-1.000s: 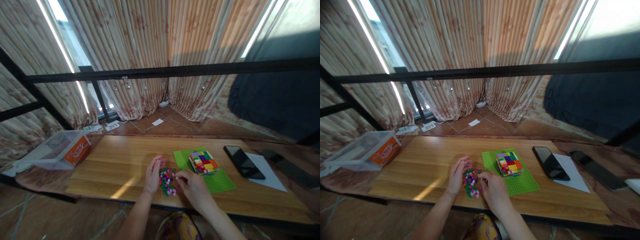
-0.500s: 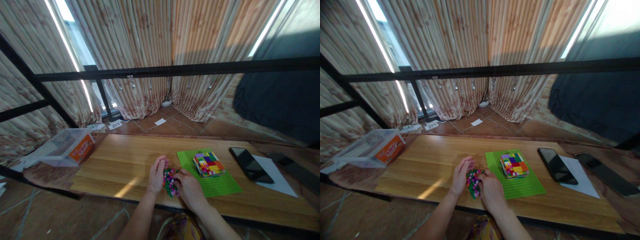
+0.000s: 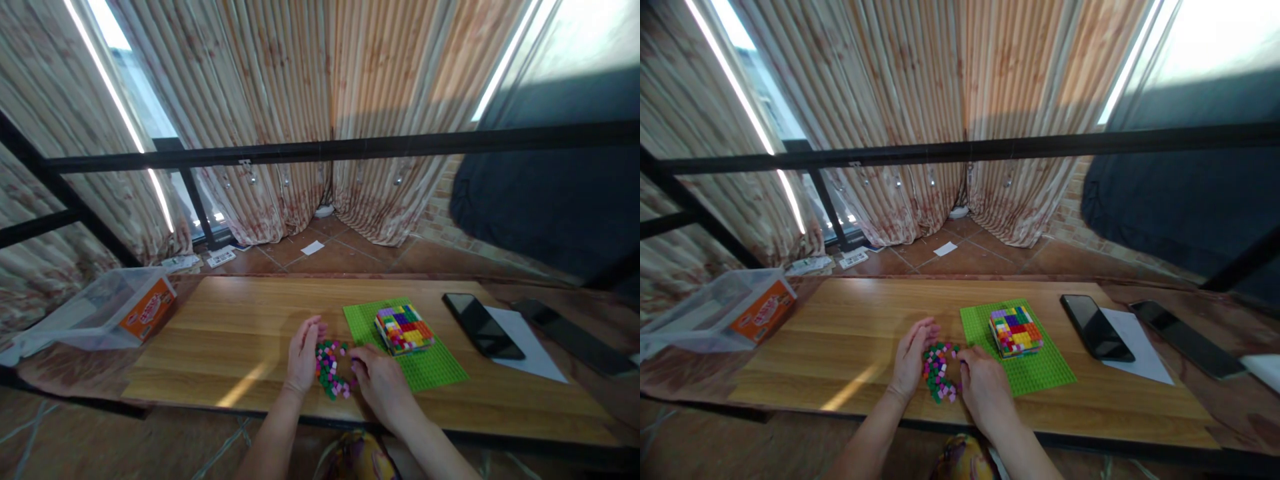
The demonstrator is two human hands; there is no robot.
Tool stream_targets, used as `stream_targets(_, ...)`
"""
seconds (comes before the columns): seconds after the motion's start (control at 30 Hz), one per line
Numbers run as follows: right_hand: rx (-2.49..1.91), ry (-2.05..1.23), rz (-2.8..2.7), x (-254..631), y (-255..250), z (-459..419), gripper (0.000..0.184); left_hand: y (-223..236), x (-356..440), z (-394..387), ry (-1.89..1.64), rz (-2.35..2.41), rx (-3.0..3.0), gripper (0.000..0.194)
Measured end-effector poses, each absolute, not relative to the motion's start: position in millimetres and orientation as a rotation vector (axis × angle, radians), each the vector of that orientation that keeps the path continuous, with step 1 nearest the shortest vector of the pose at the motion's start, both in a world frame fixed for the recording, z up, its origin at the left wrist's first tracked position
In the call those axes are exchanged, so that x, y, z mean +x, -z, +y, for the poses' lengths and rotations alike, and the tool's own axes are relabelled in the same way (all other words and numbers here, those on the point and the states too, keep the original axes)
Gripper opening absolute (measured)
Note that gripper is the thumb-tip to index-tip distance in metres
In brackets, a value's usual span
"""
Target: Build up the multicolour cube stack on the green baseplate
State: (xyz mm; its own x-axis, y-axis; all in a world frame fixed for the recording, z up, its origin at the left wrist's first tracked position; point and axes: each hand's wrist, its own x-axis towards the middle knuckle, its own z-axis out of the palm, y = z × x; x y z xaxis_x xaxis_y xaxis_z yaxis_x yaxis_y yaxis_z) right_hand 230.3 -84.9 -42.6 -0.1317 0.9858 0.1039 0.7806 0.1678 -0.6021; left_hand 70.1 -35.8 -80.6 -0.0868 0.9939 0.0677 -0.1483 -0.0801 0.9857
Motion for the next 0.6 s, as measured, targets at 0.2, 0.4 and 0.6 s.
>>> stream_targets(0.2,-1.655,-0.512,-2.020,225,47,-88,0.026,81,70,-35,-1.381,1.124,1.123,0.039)
stream_targets(0.4,-1.680,-0.412,-2.104,215,46,-86,0.022,80,71,-36,-1.399,1.120,1.102,0.041)
stream_targets(0.6,-1.513,-0.539,-2.091,204,43,-99,0.018,81,70,-36,-1.377,1.121,1.117,0.039)
